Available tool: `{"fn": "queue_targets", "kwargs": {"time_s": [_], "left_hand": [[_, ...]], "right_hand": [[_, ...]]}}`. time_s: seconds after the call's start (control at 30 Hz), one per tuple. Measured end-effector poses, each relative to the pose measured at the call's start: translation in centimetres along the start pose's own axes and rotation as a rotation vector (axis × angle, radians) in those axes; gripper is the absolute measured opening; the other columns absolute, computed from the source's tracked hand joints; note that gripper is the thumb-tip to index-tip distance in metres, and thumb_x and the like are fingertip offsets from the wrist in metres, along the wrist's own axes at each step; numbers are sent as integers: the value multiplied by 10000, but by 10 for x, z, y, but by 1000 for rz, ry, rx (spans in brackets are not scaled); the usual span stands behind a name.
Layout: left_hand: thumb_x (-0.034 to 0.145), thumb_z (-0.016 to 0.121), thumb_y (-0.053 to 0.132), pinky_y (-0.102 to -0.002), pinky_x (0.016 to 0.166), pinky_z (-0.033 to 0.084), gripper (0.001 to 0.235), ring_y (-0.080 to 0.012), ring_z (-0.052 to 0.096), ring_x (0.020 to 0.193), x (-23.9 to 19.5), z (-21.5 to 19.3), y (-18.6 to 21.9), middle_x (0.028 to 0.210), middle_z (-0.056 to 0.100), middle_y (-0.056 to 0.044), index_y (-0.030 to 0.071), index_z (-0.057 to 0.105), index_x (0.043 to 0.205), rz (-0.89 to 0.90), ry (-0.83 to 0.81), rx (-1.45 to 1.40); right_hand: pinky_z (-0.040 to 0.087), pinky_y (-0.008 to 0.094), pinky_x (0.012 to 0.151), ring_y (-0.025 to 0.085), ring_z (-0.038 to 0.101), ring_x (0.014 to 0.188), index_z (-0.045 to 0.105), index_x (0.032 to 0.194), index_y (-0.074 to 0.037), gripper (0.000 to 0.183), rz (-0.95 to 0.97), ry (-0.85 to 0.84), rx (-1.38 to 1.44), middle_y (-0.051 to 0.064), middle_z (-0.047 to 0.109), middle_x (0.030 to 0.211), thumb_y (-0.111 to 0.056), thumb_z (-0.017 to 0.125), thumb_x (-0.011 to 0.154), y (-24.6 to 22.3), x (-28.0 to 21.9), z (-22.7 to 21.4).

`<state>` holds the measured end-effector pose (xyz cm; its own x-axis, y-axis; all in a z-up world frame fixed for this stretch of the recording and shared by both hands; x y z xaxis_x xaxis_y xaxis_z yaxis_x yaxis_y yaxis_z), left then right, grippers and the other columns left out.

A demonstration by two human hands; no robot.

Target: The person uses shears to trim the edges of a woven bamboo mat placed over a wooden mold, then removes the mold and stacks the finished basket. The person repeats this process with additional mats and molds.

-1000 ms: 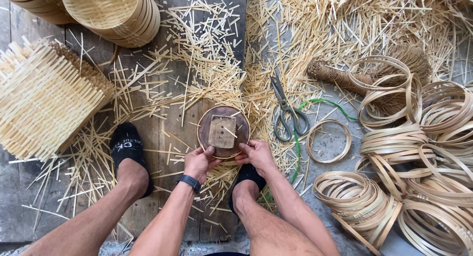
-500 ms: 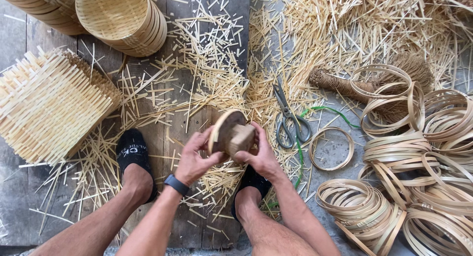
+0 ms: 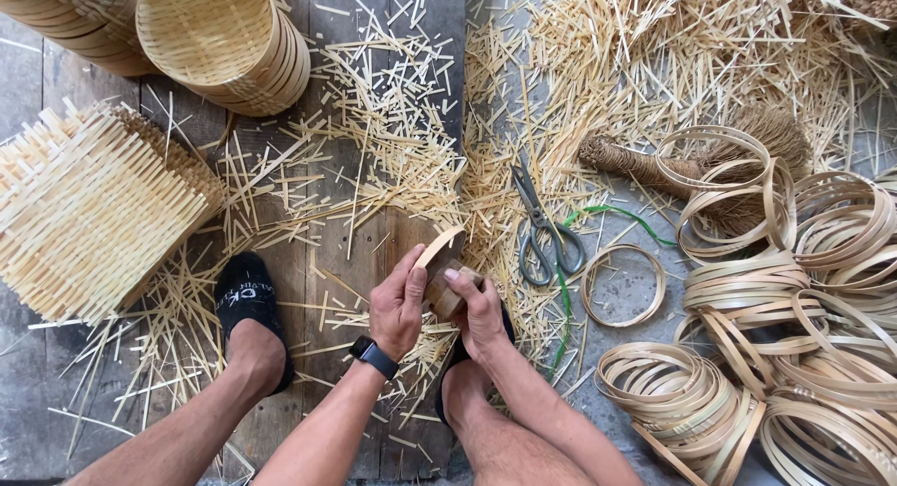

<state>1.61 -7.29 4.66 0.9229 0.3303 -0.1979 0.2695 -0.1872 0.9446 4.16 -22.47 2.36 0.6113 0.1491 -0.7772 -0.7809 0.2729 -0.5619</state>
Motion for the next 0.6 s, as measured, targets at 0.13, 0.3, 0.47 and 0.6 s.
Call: {"fn": "queue_targets", "kwargs": {"time_s": [0.13, 0.3, 0.47, 0.6], "left_hand": [[1069, 482, 464, -373, 774, 619, 498, -251, 698, 1017, 23, -6, -37, 1152, 704, -184, 66, 720, 1250, 18, 53, -136], [1128, 537, 508, -397, 603, 451, 640, -218, 483, 593, 69, -61, -104, 665, 571, -123, -51, 705, 864, -347, 142, 201], [964, 592, 492, -383, 756, 549, 390, -181, 652, 798, 93, -89, -93, 851, 707, -23, 149, 732, 1081, -311, 262, 206], [983, 670, 382, -476, 1133, 430, 442, -315, 538, 1293, 70, -36, -56, 1340, 604, -179, 62, 628, 1285, 222, 186, 853]], "right_hand": [[624, 457, 745, 280, 650, 963, 450, 1285, -13, 785, 14, -103, -93, 180, 584, 1108, -437, 783, 715, -10, 2, -9], [628, 434, 740, 276, 656, 939, 531, 1232, -10, 688, -44, -331, 111, 145, 635, 1039, -493, 700, 772, -15, -8, -35], [595, 413, 789, 277, 649, 942, 527, 1287, 28, 704, -114, -347, 139, 158, 638, 1064, -463, 709, 816, -1, -11, -51], [577, 393, 910, 253, 620, 1040, 453, 1365, 0, 775, -165, -304, 61, 139, 594, 1145, -404, 723, 763, 16, -13, -50]]}}
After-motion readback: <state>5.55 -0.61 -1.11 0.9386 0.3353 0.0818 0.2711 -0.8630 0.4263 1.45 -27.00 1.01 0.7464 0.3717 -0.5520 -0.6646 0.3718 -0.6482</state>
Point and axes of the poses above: each hand's wrist, its own x-axis towards the middle knuckle, its own z-axis out of the palm, y = z × x, the point moved 4 cm from there along x, towards the middle knuckle
